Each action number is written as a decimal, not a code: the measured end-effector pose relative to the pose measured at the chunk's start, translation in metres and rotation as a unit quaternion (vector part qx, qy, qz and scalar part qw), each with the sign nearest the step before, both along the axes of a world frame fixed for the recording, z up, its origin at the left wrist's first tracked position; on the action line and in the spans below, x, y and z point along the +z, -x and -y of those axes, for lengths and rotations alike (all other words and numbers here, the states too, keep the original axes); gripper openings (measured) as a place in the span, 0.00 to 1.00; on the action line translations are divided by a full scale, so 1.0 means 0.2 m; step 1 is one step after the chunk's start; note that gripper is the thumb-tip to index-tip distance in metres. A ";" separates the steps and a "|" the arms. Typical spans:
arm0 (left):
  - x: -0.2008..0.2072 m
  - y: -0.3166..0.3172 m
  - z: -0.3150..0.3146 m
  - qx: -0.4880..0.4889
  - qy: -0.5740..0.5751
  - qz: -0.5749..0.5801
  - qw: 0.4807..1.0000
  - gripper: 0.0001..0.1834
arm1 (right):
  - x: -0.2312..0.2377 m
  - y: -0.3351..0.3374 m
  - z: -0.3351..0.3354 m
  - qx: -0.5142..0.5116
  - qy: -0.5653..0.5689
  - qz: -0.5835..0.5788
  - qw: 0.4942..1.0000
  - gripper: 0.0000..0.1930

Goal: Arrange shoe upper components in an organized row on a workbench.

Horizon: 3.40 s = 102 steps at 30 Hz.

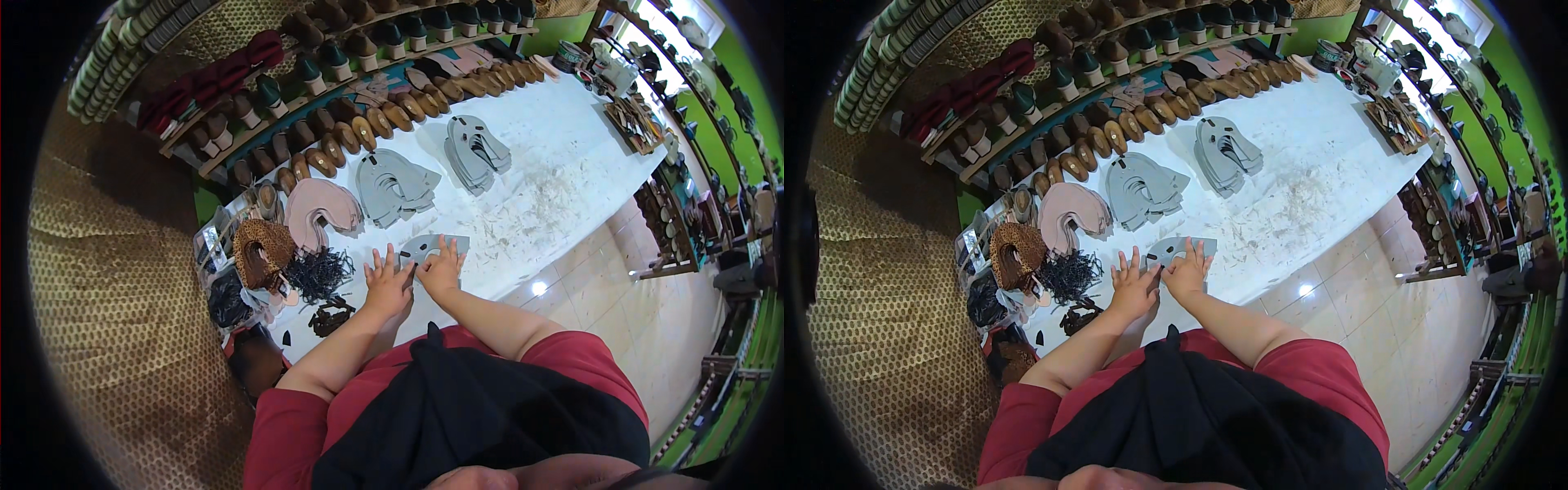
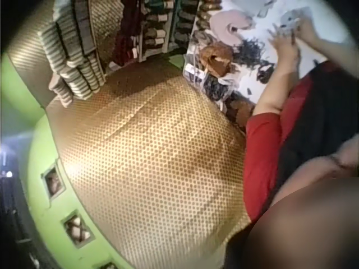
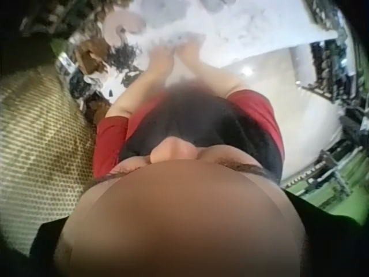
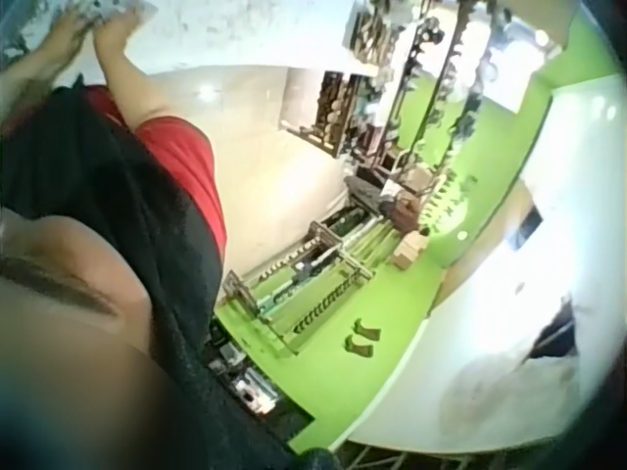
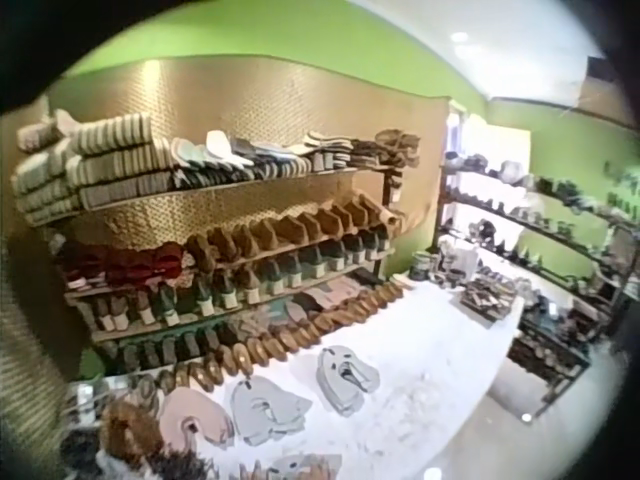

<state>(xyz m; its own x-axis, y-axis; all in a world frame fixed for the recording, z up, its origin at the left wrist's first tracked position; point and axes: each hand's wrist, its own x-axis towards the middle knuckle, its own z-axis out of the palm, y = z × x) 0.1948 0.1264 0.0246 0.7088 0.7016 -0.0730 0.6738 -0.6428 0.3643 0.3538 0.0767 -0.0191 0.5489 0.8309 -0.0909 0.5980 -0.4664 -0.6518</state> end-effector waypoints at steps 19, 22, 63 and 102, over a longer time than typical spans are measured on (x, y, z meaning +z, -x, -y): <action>0.03 -0.18 -0.20 0.143 0.114 -0.022 0.983 0.13 | 0.10 -0.14 0.22 0.313 0.032 0.241 0.918 0.28; 0.01 -0.18 -0.21 0.133 0.110 -0.027 0.985 0.12 | 0.11 -0.14 0.22 0.319 0.026 0.239 0.917 0.29; -0.21 -0.22 -0.29 -0.020 -0.033 0.088 0.995 0.02 | 0.10 -0.16 0.25 0.286 -0.065 0.222 0.930 0.23; -0.10 -0.12 -0.19 -0.079 -0.019 -0.086 0.993 0.44 | 0.10 -0.15 0.16 0.205 -0.040 0.122 0.970 0.17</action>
